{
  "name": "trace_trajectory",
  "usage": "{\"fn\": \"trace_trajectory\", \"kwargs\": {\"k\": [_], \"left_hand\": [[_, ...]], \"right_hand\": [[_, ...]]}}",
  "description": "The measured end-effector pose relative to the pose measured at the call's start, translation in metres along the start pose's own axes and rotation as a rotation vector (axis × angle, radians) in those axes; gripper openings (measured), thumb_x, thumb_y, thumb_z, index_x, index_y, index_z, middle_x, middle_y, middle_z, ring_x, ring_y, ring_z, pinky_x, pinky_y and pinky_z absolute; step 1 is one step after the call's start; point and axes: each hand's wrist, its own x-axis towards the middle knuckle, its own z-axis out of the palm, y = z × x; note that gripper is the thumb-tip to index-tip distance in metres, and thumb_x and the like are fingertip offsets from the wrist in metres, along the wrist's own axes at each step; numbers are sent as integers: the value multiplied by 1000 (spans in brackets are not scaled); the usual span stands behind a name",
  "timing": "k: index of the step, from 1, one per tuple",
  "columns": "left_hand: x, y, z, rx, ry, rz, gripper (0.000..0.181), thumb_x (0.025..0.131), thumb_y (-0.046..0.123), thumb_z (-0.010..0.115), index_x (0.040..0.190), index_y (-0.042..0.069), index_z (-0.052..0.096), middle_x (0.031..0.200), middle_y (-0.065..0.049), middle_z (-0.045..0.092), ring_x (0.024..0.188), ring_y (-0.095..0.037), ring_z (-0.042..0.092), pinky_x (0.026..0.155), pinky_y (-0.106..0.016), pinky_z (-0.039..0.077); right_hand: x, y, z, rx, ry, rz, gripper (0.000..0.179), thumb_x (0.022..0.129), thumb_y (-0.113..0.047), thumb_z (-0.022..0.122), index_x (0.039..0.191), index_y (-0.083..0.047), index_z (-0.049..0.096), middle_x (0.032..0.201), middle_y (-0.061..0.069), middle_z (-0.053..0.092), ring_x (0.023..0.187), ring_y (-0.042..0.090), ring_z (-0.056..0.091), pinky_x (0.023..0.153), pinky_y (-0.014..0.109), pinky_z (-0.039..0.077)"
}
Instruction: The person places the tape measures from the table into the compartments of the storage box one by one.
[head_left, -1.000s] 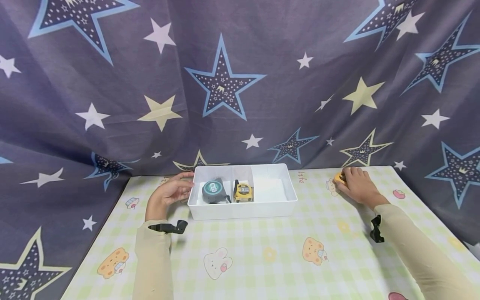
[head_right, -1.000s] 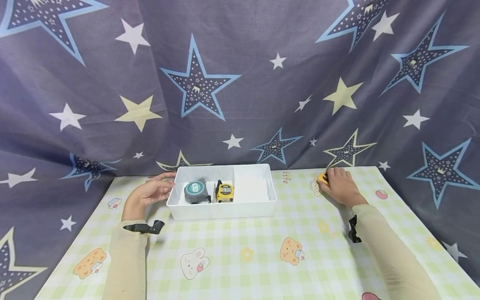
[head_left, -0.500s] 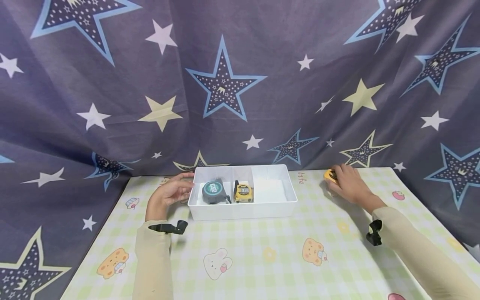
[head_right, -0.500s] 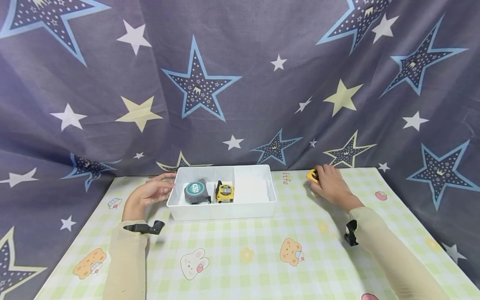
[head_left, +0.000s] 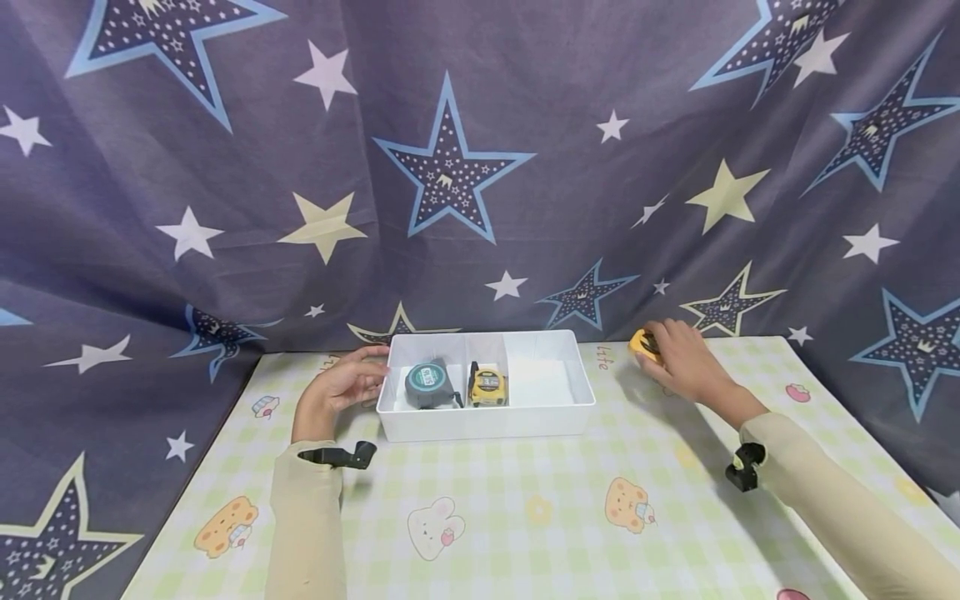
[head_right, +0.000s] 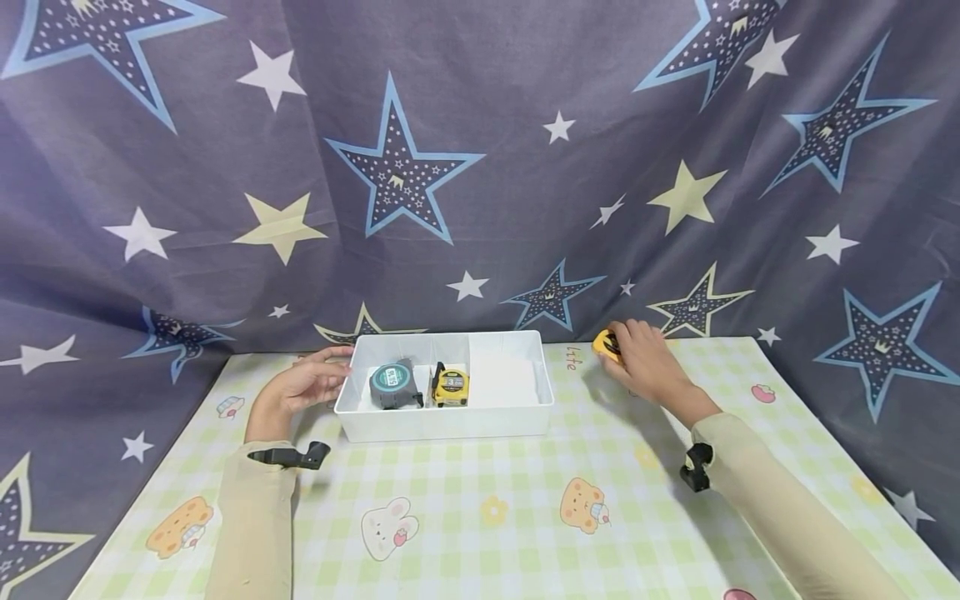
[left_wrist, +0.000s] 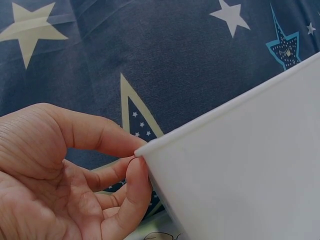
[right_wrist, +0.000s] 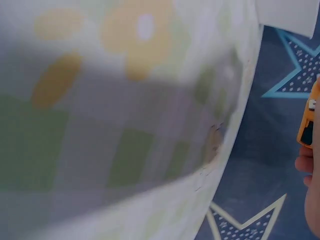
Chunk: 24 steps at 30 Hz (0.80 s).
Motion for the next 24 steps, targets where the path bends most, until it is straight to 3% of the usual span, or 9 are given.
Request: {"fn": "trace_trajectory", "kwargs": {"k": [9, 24], "left_hand": [[-1, 0, 1, 13, -4, 4, 47, 98, -6, 50, 140, 7, 34, 93, 3, 70, 84, -6, 69, 75, -23, 57], [2, -2, -2, 19, -9, 16, 51, 99, -6, 49, 145, 4, 30, 91, 4, 70, 82, -5, 69, 73, -22, 57]], "right_hand": [[13, -20, -10, 17, 11, -50, 48, 99, -33, 60, 132, 1, 53, 99, 14, 55, 87, 30, 46, 77, 44, 35], [30, -48, -24, 14, 56, -220, 48, 94, -31, 65, 129, 1, 55, 95, 9, 51, 85, 24, 43, 82, 45, 37]]}}
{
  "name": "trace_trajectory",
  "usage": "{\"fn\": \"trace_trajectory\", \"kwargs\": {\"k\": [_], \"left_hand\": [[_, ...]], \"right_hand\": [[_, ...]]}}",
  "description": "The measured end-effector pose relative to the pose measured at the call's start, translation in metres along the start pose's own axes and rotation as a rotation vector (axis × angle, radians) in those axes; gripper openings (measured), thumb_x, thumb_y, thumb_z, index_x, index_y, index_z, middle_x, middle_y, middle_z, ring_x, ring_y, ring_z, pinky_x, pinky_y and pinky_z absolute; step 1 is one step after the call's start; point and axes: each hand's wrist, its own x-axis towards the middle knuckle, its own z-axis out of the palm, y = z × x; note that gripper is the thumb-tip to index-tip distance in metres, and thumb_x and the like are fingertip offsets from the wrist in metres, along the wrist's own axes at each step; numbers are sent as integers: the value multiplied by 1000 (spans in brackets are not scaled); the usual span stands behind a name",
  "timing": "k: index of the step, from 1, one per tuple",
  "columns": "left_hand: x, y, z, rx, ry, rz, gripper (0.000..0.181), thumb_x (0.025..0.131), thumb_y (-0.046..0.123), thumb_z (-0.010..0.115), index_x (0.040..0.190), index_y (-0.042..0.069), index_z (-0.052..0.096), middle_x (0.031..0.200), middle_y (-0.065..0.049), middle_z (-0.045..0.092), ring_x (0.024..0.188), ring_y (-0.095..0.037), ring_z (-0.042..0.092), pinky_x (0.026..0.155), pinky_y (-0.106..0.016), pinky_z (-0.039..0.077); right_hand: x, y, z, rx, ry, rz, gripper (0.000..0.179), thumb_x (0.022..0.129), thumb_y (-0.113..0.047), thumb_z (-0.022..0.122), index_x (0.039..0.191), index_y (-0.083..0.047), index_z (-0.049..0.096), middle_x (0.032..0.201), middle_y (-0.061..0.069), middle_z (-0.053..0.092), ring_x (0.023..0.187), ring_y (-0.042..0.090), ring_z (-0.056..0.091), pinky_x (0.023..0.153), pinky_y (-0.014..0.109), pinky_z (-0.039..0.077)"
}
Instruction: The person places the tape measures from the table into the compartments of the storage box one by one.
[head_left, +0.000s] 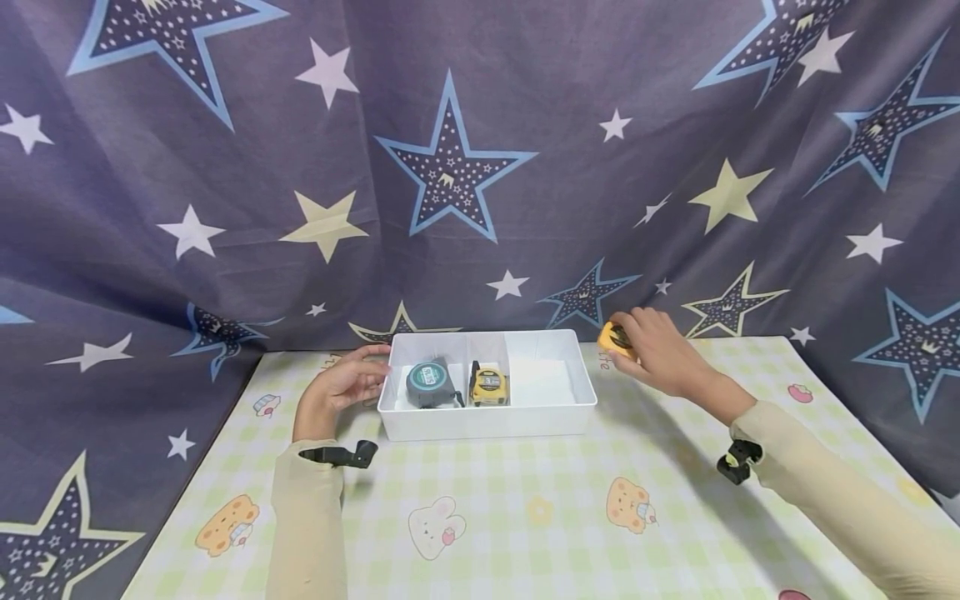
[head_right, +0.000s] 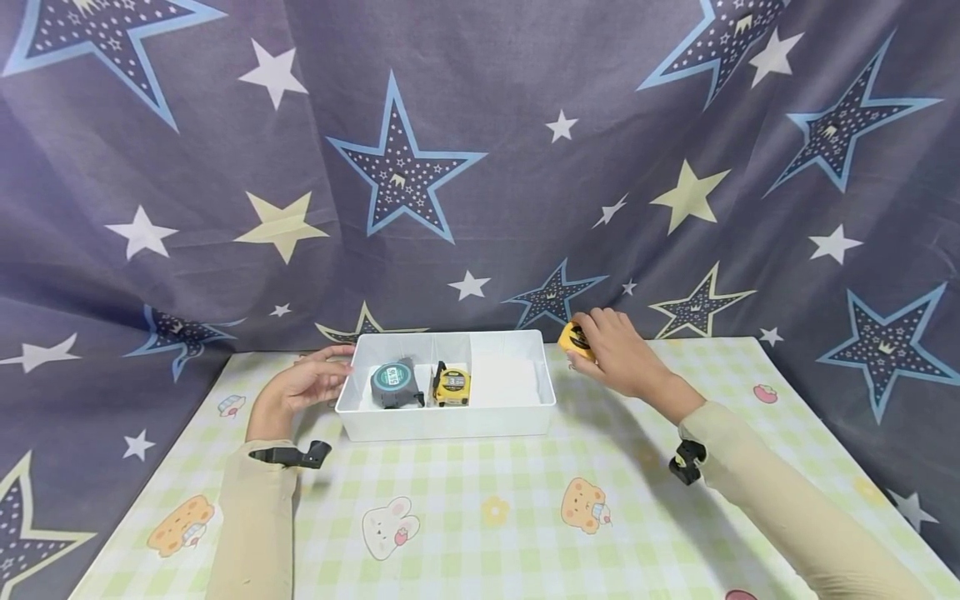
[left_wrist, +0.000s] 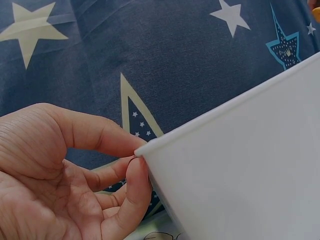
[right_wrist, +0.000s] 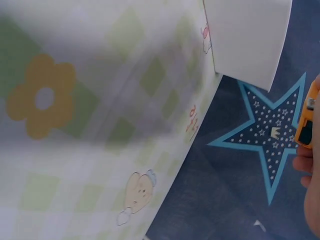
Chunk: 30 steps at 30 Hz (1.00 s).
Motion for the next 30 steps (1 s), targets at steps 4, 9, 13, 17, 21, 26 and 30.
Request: {"fn": "trace_trajectory", "kwargs": {"k": [4, 9, 13, 17, 21, 26, 30], "left_hand": [[0, 0, 0, 0, -1, 0, 52, 99, -6, 49, 146, 4, 30, 92, 3, 71, 84, -6, 69, 74, -23, 57], [1, -1, 1, -4, -1, 1, 49, 99, -6, 49, 144, 6, 32, 92, 3, 71, 85, -6, 69, 75, -23, 57], [2, -2, 1, -4, -1, 3, 48, 99, -6, 49, 142, 7, 34, 92, 4, 71, 85, -6, 69, 75, -23, 57], [2, -2, 1, -5, 1, 3, 49, 99, -6, 49, 143, 6, 32, 90, 5, 71, 85, -6, 69, 74, -23, 57], [1, -1, 0, -5, 8, -1, 47, 98, -6, 49, 141, 7, 34, 91, 4, 70, 83, -6, 69, 73, -22, 57], [0, 0, 0, -11, 11, -5, 46, 98, -6, 50, 140, 8, 35, 92, 3, 70, 83, -6, 69, 74, -23, 57], [-1, 1, 1, -17, 6, -8, 49, 98, -6, 50, 142, 6, 33, 90, 3, 70, 83, -6, 69, 73, -23, 57]], "right_hand": [[5, -5, -3, -6, -21, -25, 49, 96, -33, 65, 130, 1, 54, 96, 9, 50, 87, 24, 43, 84, 46, 37], [10, -9, -6, -10, -39, -41, 51, 96, -34, 64, 132, 1, 53, 101, 11, 51, 89, 25, 44, 84, 45, 37], [14, -12, -7, -17, -40, -56, 52, 97, -35, 61, 133, 1, 52, 102, 12, 51, 89, 26, 43, 85, 47, 38], [18, -15, -8, -19, -33, -76, 50, 97, -35, 60, 132, 0, 52, 101, 10, 50, 88, 25, 42, 86, 47, 38], [23, -19, -9, -25, -31, -104, 48, 96, -35, 60, 131, -2, 52, 100, 9, 50, 88, 25, 43, 86, 47, 38], [30, -21, -9, -34, -30, -152, 47, 96, -38, 59, 128, -4, 53, 96, 7, 48, 87, 25, 41, 85, 45, 37], [36, -23, -9, -47, -15, -200, 48, 97, -41, 57, 127, -4, 53, 96, 7, 48, 86, 25, 41, 82, 45, 37]]}}
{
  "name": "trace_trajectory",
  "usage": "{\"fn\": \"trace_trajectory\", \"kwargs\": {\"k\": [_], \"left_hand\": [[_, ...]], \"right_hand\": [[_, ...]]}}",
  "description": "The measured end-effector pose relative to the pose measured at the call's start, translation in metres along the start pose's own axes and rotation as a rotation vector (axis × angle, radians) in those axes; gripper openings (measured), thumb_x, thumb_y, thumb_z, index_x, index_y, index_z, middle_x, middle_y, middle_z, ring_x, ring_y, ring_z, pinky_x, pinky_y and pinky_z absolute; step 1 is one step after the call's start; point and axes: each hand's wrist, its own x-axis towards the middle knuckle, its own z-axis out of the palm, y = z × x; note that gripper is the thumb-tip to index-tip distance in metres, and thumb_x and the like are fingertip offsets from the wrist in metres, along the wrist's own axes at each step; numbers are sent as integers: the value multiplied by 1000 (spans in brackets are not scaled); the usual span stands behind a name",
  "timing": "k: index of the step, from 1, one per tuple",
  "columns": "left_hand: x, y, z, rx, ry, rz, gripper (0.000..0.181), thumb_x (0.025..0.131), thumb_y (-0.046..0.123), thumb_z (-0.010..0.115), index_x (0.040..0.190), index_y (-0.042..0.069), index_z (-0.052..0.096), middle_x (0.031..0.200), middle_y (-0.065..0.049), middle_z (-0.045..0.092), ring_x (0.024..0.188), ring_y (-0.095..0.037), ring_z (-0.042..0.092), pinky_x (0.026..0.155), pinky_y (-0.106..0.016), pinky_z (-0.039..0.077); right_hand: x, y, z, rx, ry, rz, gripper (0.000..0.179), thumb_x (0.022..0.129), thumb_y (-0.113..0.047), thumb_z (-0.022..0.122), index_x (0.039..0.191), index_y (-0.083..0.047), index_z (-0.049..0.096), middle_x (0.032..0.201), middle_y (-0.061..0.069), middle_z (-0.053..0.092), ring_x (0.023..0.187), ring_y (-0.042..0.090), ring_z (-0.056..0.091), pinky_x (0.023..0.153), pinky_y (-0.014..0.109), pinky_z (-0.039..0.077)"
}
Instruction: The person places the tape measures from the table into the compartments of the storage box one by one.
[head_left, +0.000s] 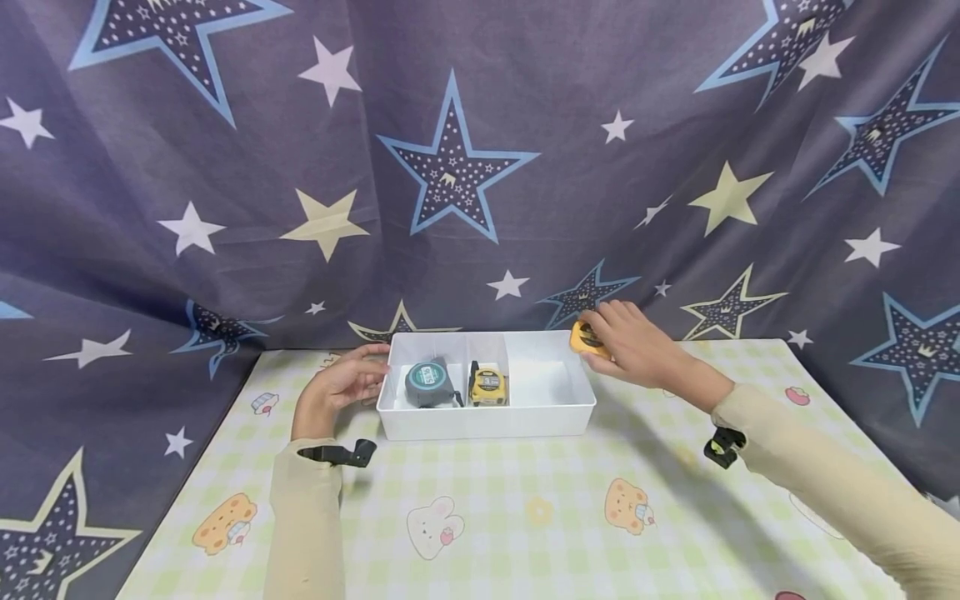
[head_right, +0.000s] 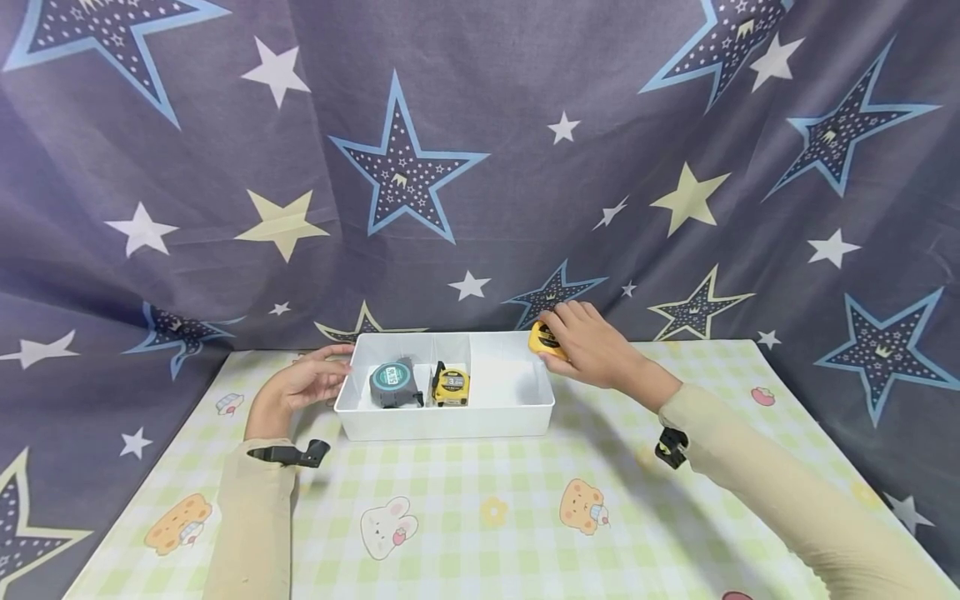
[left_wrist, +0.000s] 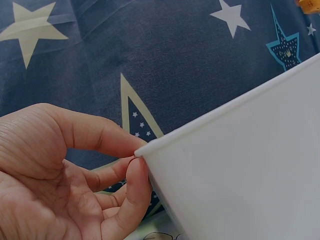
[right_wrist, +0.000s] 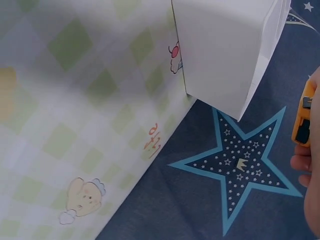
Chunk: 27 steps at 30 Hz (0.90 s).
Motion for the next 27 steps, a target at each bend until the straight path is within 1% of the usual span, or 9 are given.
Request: {"fn": "trace_trajectory", "kwargs": {"k": [5, 10, 14, 19, 24, 27], "left_hand": [[0, 0, 0, -2, -1, -3, 49, 99, -6, 50, 142, 8, 33, 89, 4, 70, 82, -6, 69, 73, -23, 57], [2, -1, -2, 5, -1, 4, 49, 99, -6, 50, 143, 7, 32, 91, 4, 69, 83, -5, 69, 73, -22, 57], [2, -2, -2, 9, -1, 6, 46, 99, -6, 50, 140, 9, 35, 91, 4, 69, 85, -6, 69, 75, -23, 57], [2, -2, -1, 6, 4, 5, 47, 99, -6, 49, 141, 7, 34, 90, 5, 69, 82, -6, 68, 75, -23, 57], [0, -1, 0, 10, 2, 8, 46, 99, -7, 48, 141, 7, 34, 89, 5, 69, 81, -5, 68, 77, -24, 57], [-1, 0, 1, 14, 3, 10, 48, 98, -7, 48, 142, 5, 33, 89, 5, 69, 82, -5, 68, 78, -24, 57]], "right_hand": [[9, -1, -2, -25, 8, -39, 47, 98, -40, 55, 126, -3, 53, 98, 9, 51, 88, 26, 44, 82, 45, 38], [17, -5, -6, -24, -36, -39, 48, 99, -41, 54, 129, -4, 53, 102, 9, 54, 91, 27, 46, 82, 44, 39], [23, -8, -7, -28, -71, -44, 50, 99, -41, 54, 131, -4, 53, 102, 9, 53, 91, 26, 46, 84, 45, 40], [29, -11, -7, -37, -93, -59, 50, 98, -41, 56, 132, -4, 52, 102, 9, 52, 93, 27, 46, 89, 47, 41], [34, -11, -6, -54, -117, -71, 51, 98, -42, 56, 131, -4, 52, 104, 10, 52, 93, 27, 46, 90, 48, 42], [36, -11, -6, -61, -115, -86, 49, 98, -42, 56, 130, -4, 53, 104, 11, 53, 92, 27, 45, 89, 47, 42]]}}
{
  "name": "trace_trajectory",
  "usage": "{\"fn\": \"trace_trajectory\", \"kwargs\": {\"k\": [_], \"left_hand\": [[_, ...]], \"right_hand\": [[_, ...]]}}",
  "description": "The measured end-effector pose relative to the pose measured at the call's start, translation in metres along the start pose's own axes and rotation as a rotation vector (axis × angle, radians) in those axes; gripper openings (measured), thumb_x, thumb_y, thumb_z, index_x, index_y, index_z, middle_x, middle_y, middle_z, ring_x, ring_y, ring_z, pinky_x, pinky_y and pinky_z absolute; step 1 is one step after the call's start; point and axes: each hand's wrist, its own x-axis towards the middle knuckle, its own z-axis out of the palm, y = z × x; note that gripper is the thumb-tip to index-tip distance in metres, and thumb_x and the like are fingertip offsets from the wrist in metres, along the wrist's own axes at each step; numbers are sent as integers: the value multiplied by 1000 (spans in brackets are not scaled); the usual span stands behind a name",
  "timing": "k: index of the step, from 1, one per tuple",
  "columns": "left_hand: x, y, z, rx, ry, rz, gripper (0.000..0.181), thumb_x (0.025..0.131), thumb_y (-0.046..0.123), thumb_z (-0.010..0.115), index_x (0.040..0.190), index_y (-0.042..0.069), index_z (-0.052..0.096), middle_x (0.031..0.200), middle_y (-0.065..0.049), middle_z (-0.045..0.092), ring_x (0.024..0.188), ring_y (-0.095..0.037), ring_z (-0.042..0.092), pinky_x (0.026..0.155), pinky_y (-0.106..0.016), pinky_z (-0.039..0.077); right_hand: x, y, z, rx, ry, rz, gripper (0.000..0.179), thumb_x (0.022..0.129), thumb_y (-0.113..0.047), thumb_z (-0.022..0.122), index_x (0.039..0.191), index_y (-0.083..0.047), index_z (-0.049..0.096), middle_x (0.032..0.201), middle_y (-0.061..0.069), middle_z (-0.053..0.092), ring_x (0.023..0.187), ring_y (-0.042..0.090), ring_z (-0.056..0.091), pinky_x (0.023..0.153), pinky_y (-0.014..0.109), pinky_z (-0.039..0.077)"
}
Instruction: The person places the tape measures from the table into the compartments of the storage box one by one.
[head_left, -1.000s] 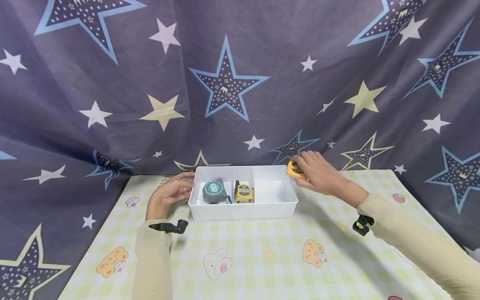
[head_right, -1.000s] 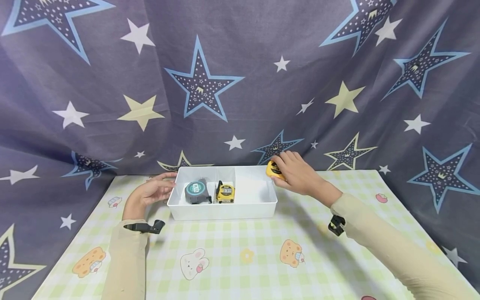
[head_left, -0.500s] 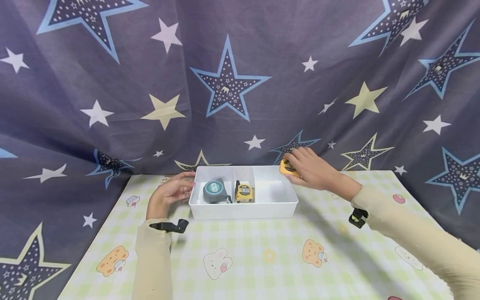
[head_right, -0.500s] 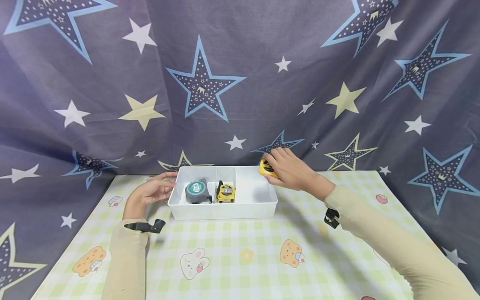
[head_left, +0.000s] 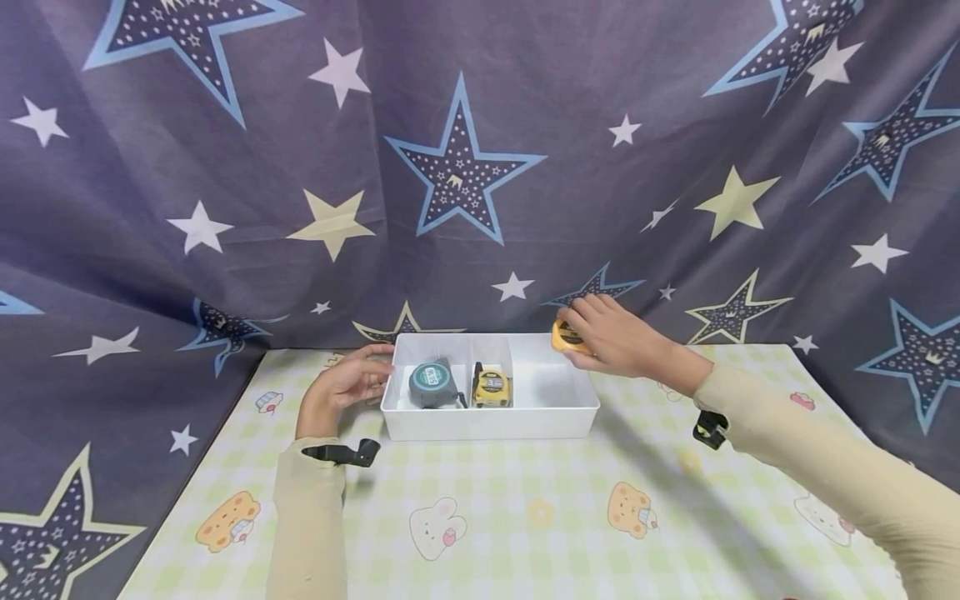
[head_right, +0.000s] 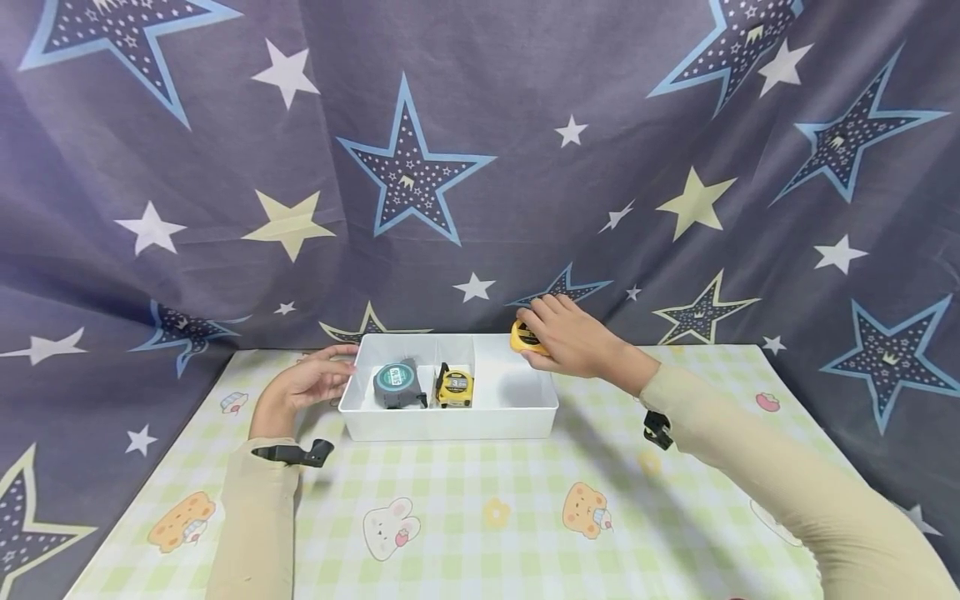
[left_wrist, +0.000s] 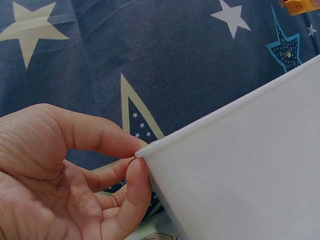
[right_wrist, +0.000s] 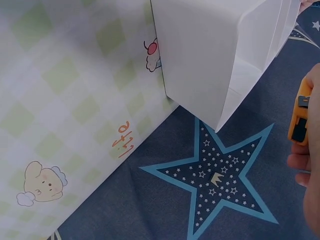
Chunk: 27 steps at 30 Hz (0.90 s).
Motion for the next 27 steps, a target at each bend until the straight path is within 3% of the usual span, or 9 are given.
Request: {"fn": "trace_trajectory", "kwargs": {"k": [14, 27], "left_hand": [[0, 1, 0, -1, 18, -12, 47, 97, -7, 49, 140, 8, 36, 89, 5, 69, 80, -5, 69, 76, -24, 57], [0, 1, 0, 4, 22, -12, 49, 97, -6, 51, 142, 7, 35, 91, 5, 69, 84, -6, 69, 76, -23, 56]], "right_hand": [[9, -1, 1, -4, -61, -28, 47, 100, -42, 54, 129, -5, 53, 104, 10, 54, 93, 27, 47, 88, 46, 41], [24, -12, -4, 53, -187, -31, 51, 101, -46, 52, 130, -4, 53, 113, 11, 57, 100, 28, 49, 93, 48, 44]]}}
